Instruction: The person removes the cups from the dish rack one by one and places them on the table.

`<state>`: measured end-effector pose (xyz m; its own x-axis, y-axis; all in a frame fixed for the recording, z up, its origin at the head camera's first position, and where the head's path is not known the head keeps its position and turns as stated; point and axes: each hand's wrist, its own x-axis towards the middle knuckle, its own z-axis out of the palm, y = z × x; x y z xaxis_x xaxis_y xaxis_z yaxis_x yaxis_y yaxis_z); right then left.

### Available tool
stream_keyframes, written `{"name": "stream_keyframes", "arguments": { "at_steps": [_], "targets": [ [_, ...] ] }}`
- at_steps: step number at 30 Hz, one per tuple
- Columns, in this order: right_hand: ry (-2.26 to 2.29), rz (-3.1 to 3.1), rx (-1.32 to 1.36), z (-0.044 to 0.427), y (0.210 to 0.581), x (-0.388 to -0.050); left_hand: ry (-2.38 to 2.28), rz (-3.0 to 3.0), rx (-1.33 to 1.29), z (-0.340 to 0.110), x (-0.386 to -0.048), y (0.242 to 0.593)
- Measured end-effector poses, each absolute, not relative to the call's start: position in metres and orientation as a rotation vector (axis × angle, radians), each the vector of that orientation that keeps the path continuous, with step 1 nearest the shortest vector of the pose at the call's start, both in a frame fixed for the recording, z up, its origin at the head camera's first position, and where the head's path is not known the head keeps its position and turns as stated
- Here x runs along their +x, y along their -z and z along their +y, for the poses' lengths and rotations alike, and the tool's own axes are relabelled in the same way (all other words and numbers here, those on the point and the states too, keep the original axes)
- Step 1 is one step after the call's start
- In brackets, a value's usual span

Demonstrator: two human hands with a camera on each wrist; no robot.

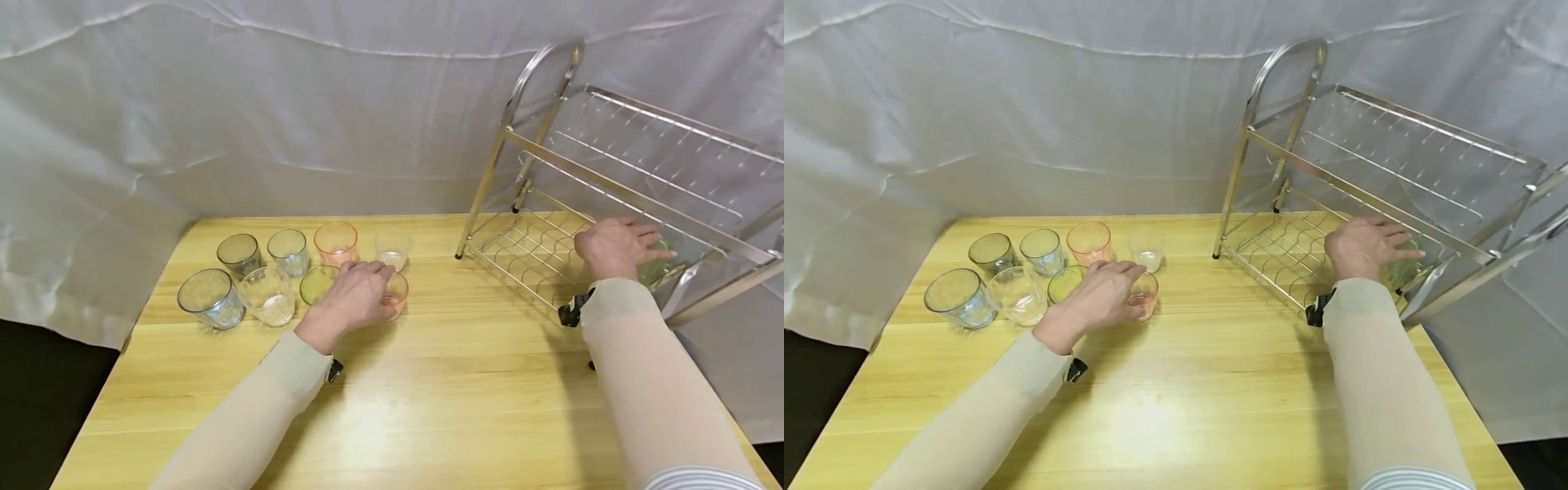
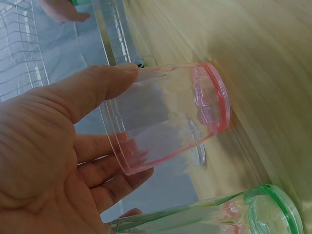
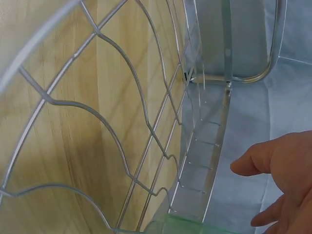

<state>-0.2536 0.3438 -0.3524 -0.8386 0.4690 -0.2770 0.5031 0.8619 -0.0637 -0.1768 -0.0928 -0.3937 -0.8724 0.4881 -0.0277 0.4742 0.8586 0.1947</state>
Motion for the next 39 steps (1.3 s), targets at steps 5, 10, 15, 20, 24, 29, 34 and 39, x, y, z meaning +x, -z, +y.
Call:
{"name": "stream_keyframes", "arguments": {
  "at_steps": [5, 10, 15, 20, 24, 29, 34, 39],
  "targets": [
    [0.263, 2.789, 0.778, 0.344, 0.345, -0.253, -0.277, 2.959, 0.766, -0.094, -0.178, 0.394],
    [0.261, 2.744, 0.816, 0.350, 0.343, -0.248, -0.296, 2.944, 0.768, -0.093, -0.177, 0.394],
    [0.391, 2.734, 0.893, 0.355, 0.348, -0.248, -0.294, 2.937, 0.771, -0.093, -0.177, 0.395],
    [0.508, 2.803, 1.004, 0.357, 0.352, -0.250, -0.297, 2.942, 0.774, -0.094, -0.177, 0.395],
    [0.557, 2.872, 1.084, 0.356, 0.357, -0.251, -0.312, 2.944, 0.775, -0.094, -0.178, 0.395],
    [0.633, 2.858, 1.136, 0.354, 0.360, -0.250, -0.307, 2.949, 0.778, -0.094, -0.177, 0.394],
    [0.661, 2.808, 1.096, 0.353, 0.359, -0.249, -0.308, 2.944, 0.769, -0.094, -0.177, 0.394],
    [0.671, 2.818, 1.049, 0.351, 0.359, -0.248, -0.297, 2.944, 0.763, -0.093, -0.177, 0.393]
  ]
}}
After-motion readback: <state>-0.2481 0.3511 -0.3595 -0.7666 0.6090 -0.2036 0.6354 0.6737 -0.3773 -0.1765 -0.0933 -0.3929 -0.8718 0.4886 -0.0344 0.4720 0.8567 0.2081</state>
